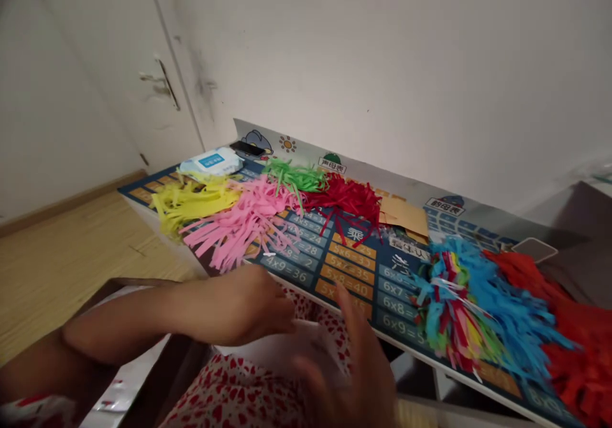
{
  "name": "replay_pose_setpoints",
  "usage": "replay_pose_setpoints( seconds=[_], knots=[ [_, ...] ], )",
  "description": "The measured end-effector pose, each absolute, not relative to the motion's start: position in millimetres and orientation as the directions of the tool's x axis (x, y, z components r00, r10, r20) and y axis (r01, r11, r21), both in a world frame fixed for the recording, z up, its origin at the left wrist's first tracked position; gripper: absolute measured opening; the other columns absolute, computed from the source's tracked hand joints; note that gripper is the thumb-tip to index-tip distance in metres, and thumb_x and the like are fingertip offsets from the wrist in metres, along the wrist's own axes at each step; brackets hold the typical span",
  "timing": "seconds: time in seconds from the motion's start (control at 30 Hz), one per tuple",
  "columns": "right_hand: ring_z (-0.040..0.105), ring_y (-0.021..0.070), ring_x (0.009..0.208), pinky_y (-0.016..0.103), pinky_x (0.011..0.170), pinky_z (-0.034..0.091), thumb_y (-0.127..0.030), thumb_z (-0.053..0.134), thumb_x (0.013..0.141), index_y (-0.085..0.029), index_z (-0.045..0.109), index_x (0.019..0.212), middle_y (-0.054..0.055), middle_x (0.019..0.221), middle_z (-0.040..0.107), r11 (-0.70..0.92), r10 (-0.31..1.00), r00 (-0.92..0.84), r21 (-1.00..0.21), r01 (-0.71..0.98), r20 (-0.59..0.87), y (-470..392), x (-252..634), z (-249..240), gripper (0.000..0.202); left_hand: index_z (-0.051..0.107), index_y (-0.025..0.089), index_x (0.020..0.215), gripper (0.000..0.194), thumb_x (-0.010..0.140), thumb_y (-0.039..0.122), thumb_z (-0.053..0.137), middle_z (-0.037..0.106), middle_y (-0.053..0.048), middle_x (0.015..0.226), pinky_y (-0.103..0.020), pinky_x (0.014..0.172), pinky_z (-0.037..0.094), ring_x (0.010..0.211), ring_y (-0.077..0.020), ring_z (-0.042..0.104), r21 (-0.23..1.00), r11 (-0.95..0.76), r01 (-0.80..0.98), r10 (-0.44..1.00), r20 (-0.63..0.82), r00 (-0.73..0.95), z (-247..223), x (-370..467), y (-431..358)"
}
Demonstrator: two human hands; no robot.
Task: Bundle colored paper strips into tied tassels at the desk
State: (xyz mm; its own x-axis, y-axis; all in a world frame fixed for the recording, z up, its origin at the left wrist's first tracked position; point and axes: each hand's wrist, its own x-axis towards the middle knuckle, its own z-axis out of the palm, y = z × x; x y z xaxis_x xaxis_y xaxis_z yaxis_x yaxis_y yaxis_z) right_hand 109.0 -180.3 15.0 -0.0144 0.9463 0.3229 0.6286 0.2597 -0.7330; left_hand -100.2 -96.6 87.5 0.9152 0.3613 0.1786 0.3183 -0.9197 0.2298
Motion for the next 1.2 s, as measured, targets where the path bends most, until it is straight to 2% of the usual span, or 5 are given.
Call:
replay_pose_setpoints(
  seconds=[0.13, 0.33, 0.7, 0.93, 1.2],
  knots=[
    [0.066, 0.0215, 0.069, 0.027, 0.063, 0.051, -0.054, 0.047, 0.090, -0.019, 0.076, 0.082, 0.005, 0.073, 0.071, 0.153, 0.988, -0.066, -0.823, 0.547, 0.140, -150, 118, 16, 0.046, 0.070, 0.018, 0.072, 0.023, 0.090, 0.027, 0.059, 0.070, -0.002, 0.062, -0.023, 0.044, 0.027, 0.049, -0.0120, 0.056, 0.426, -0.837, 0.345, 0.446, 0.164, 0.880, 74, -75, -81],
    [0.060, 0.0207, 0.057, 0.026, 0.051, 0.046, -0.053, 0.046, 0.087, -0.020, 0.070, 0.066, 0.006, 0.060, 0.066, -0.112, 0.915, 0.393, -0.876, 0.469, 0.093, -150, 162, -16, 0.046, 0.073, 0.015, 0.095, 0.037, 0.093, 0.043, 0.048, 0.071, -0.002, 0.079, -0.018, 0.057, 0.041, 0.067, -0.0141, 0.061, 0.940, -0.321, 0.112, 0.664, 0.139, 0.734, 17, -81, -72],
    [0.067, 0.0254, 0.066, 0.031, 0.063, 0.052, -0.064, 0.060, 0.075, -0.021, 0.077, 0.066, 0.007, 0.070, 0.073, -0.105, 0.879, 0.430, -0.797, 0.595, 0.205, -162, 176, -33, 0.046, 0.056, 0.016, 0.064, 0.034, 0.088, 0.039, 0.046, 0.052, 0.000, 0.062, -0.022, 0.057, 0.035, 0.060, -0.0129, 0.048, 0.987, -0.133, 0.094, 0.957, 0.103, 0.272, -39, -38, -97],
    [0.069, 0.0237, 0.069, 0.028, 0.066, 0.053, -0.052, 0.061, 0.079, -0.024, 0.079, 0.070, 0.005, 0.073, 0.075, -0.116, 0.893, 0.403, -0.761, 0.638, 0.202, -159, 166, -32, 0.034, 0.052, 0.019, 0.072, 0.046, 0.083, 0.064, 0.047, 0.044, 0.003, 0.064, -0.023, 0.055, 0.038, 0.058, -0.0129, 0.042, 0.899, 0.232, -0.371, 0.970, -0.186, 0.155, -57, -11, -106],
    [0.070, 0.0235, 0.072, 0.027, 0.064, 0.054, -0.041, 0.060, 0.078, -0.023, 0.079, 0.076, 0.005, 0.078, 0.076, -0.197, 0.929, 0.370, -0.834, 0.516, 0.009, -158, 171, -26, 0.026, 0.061, 0.016, 0.069, 0.044, 0.086, 0.054, 0.045, 0.060, -0.003, 0.067, -0.025, 0.059, 0.044, 0.063, -0.0167, 0.053, 0.992, 0.124, -0.018, 0.968, -0.117, 0.223, -41, -19, -97]
  ],
)
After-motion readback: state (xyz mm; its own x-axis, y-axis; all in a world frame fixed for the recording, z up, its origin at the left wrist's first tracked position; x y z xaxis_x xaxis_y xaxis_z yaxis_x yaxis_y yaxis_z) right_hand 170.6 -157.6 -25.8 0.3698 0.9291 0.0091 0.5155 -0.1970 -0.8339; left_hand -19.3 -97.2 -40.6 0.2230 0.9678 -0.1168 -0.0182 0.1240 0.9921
